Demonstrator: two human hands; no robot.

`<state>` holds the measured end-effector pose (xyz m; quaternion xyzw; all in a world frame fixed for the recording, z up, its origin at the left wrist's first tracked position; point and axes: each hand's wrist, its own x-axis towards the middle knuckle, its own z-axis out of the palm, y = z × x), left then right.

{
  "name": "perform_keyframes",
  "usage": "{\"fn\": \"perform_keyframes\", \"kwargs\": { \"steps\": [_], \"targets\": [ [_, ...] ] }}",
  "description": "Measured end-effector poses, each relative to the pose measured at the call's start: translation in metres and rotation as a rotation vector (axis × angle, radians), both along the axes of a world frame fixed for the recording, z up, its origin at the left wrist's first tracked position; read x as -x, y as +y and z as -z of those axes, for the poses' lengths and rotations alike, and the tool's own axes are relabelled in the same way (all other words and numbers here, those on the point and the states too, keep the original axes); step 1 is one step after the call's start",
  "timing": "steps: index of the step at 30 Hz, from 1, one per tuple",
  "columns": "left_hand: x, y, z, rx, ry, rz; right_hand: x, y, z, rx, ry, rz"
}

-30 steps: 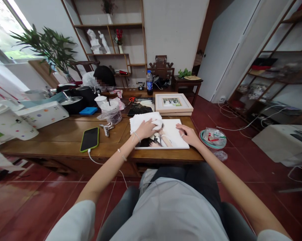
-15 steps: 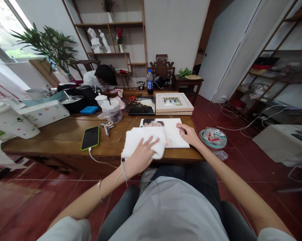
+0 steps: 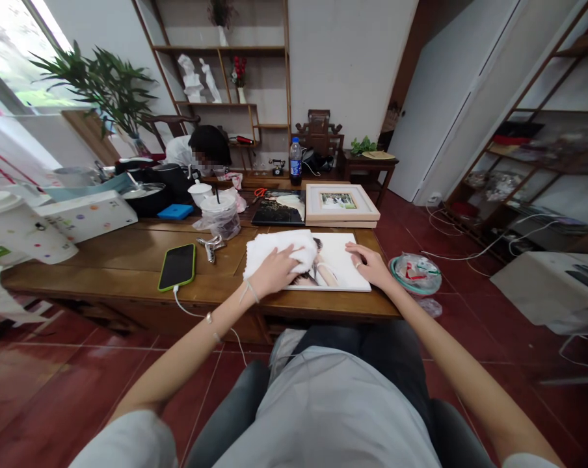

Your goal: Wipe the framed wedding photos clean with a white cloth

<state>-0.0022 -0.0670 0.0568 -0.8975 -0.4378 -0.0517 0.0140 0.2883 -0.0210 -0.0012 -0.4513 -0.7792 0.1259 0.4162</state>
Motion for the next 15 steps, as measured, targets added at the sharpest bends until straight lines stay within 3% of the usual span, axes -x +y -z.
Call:
{"fn": "perform_keyframes", "kwargs": {
  "steps": [5,9,12,15],
  "targets": [
    [-0.008,0.05,-0.002,-0.01,-0.007,-0.096,0.0,0.002,0.001,0.003,-0.004,0.008],
    [-0.011,0.07,-0.003,-0.02,-0.01,-0.101,-0.001,0.003,0.001,-0.001,-0.009,0.023],
    [-0.009,0.064,0.001,-0.045,-0.004,-0.094,0.0,0.004,0.001,-0.003,-0.007,0.029],
    [-0.002,0.035,0.005,-0.043,0.013,-0.037,0.001,0.005,0.001,-0.007,0.007,0.041]
  ]
}}
